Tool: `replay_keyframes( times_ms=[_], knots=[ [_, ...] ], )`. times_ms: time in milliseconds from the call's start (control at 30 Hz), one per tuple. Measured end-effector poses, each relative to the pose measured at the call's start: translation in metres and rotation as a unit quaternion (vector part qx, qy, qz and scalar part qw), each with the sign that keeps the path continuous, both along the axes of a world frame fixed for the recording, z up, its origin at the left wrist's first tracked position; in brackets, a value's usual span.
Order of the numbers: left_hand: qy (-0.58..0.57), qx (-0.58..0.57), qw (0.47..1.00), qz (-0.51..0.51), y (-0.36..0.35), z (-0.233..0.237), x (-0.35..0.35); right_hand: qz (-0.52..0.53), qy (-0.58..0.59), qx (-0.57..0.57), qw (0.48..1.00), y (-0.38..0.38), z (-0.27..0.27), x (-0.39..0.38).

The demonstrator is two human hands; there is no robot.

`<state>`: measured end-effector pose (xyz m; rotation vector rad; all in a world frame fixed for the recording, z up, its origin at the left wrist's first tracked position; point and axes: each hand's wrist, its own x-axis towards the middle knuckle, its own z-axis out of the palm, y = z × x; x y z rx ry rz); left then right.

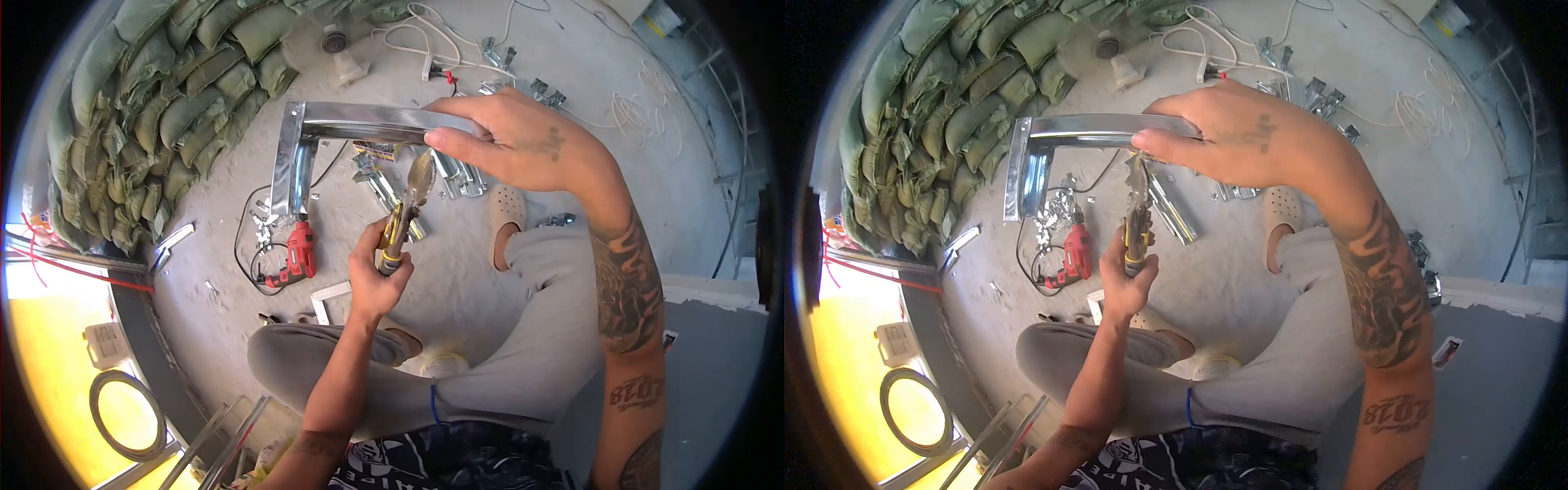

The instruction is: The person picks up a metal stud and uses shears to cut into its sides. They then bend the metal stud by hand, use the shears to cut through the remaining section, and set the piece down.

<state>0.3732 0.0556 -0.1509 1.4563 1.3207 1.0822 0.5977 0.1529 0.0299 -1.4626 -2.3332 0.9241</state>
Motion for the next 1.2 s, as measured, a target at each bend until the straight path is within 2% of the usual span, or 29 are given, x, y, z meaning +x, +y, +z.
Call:
replay_keyframes(
  times_ms=[233,400,600,767,933,1100,1200],
  knots=[
    [0.004,-0.042,0.999,0.007,0.002,0.0,-0.006,0.009,0.01,0.007,1.0,0.001,-0.004,0.0],
    [-0.018,-0.011,1.0,0.015,0.001,0.001,-0.002,0.018,-0.004,0.02,1.0,0.0,-0.008,-0.005],
    [-0.048,-0.035,0.998,0.015,0.001,0.002,-0.003,0.017,0.007,0.015,1.0,-0.001,-0.007,-0.009],
    [-0.032,-0.025,0.999,0.023,0.003,0.001,-0.005,0.01,0.023,0.0,1.0,-0.002,-0.005,-0.014],
    [-0.018,-0.017,1.0,0.017,0.002,0.002,-0.006,0.017,-0.003,0.034,0.999,0.0,-0.009,-0.013],
    [-0.044,-0.063,0.997,0.033,0.002,0.0,-0.006,0.0,-0.008,0.039,0.999,-0.003,-0.009,-0.016],
    [-0.04,-0.039,0.998,0.036,0.003,-0.004,-0.005,0.003,-0.007,0.057,0.998,-0.003,-0.009,-0.016]
  ],
)
